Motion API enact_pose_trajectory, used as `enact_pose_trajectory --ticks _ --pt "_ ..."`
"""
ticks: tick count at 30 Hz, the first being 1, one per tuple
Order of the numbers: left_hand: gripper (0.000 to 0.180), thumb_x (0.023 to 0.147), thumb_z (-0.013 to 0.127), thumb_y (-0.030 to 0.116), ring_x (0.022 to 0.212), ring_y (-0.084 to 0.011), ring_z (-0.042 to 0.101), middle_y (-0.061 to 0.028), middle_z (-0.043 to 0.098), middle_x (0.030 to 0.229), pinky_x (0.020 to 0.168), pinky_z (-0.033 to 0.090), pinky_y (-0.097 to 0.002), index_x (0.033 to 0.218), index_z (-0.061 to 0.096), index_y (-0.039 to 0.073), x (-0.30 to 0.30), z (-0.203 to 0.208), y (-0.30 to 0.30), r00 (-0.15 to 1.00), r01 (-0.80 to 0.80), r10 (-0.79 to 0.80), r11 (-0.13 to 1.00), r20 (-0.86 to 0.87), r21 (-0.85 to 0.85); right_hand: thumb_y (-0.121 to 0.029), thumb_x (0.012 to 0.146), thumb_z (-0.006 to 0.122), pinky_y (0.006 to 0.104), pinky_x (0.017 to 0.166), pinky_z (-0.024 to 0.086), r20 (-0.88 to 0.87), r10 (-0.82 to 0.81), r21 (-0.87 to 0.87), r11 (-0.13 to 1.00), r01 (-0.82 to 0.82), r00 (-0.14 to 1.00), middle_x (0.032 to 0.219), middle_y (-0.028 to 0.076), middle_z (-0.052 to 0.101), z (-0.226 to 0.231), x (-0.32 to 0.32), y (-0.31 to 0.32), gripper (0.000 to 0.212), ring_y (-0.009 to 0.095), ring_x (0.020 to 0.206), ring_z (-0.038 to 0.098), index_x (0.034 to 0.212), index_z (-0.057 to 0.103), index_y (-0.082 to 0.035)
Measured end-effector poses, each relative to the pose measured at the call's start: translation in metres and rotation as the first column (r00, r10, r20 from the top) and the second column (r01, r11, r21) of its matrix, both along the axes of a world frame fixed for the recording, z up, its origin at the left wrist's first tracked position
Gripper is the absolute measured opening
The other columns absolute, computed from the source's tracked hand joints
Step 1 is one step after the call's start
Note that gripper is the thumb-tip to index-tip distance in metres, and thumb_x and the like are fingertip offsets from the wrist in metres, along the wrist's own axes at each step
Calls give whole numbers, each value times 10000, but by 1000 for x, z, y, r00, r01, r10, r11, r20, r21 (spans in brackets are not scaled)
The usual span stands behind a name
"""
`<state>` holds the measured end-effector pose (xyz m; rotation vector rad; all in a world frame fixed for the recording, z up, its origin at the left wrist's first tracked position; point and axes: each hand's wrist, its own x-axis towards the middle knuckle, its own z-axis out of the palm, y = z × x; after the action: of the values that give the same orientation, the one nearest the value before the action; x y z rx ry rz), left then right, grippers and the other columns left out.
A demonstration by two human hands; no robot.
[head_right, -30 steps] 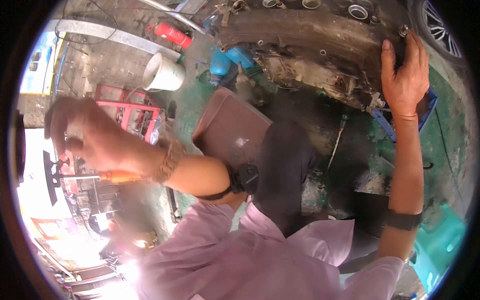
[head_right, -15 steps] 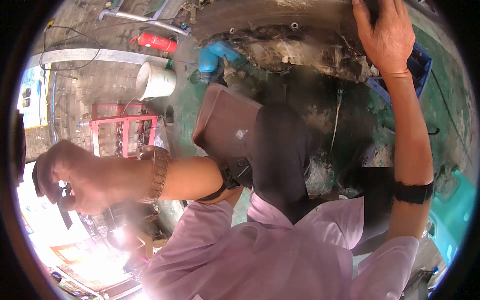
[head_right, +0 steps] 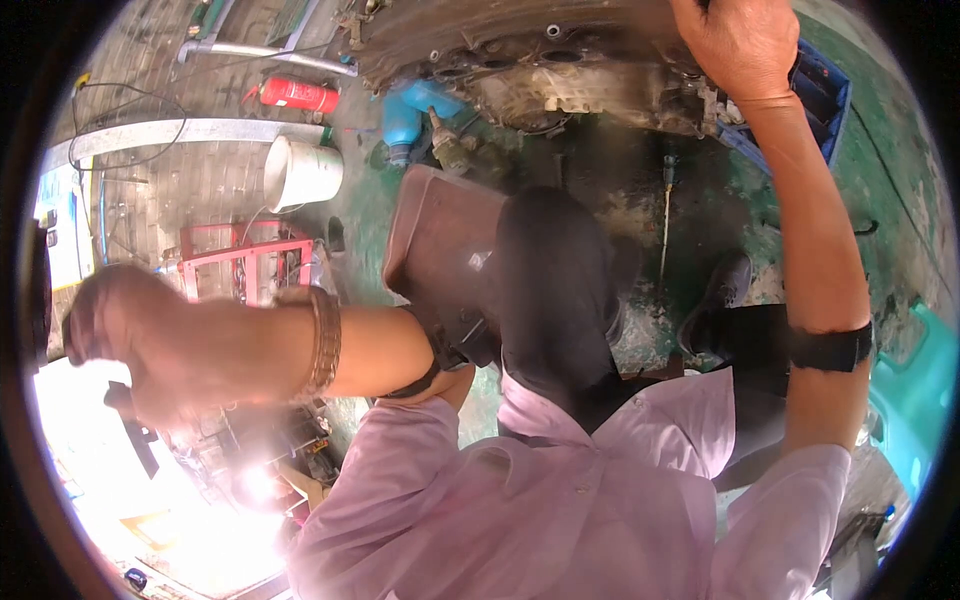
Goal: The person assembles a cylinder head by hand, inserting valve springs and retainers into the head and placing small metal parts into a nearby tray. The person repeatedly picks up components, aligns them into the head, and sets them down.
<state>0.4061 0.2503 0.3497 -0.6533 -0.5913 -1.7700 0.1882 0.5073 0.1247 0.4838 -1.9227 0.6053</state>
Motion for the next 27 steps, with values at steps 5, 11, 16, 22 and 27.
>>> enact_pose_trajectory --ticks 5,11,16,22,27 --pt "599 1055 241 548 558 -160 477 -57 542 748 544 452 -330 863 510 48 -52 -21 -30 940 259 -271 962 209 84 -139 831 721 478 986 471 23 -13 -51 999 14 1000 1257 249 600 7 4 -3 506 450 1145 573 1283 562 23" --pt "555 1065 247 509 673 -198 458 -114 536 834 622 434 -363 896 484 36 -76 -40 -52 883 110 -235 945 407 307 -186 853 749 432 1012 467 -17 120 -229 966 -120 993 1322 229 583 19 47 -16 555 394 1213 565 1328 544 16" --pt "561 1060 255 505 704 -196 491 -116 531 889 614 449 -359 976 509 11 -77 -51 -60 860 166 -327 905 392 391 -140 819 787 421 1055 455 175 476 -356 847 -395 862 1327 197 582 -9 135 -78 666 358 1242 565 1394 486 10" --pt "573 1062 268 513 691 -196 508 -92 535 784 627 467 -365 867 516 35 -96 -82 -45 784 72 -354 868 510 492 -307 800 787 432 1014 480 498 737 -571 675 -467 457 1288 227 592 -44 231 -162 685 362 1189 592 1346 521 10" --pt "464 1066 314 454 661 -211 505 -105 555 774 623 466 -375 862 463 66 -98 -119 -39 678 -220 -152 892 719 395 -251 828 750 426 1007 483 560 816 -611 523 -593 143 1262 203 618 -51 300 -172 589 327 1178 603 1321 552 3"
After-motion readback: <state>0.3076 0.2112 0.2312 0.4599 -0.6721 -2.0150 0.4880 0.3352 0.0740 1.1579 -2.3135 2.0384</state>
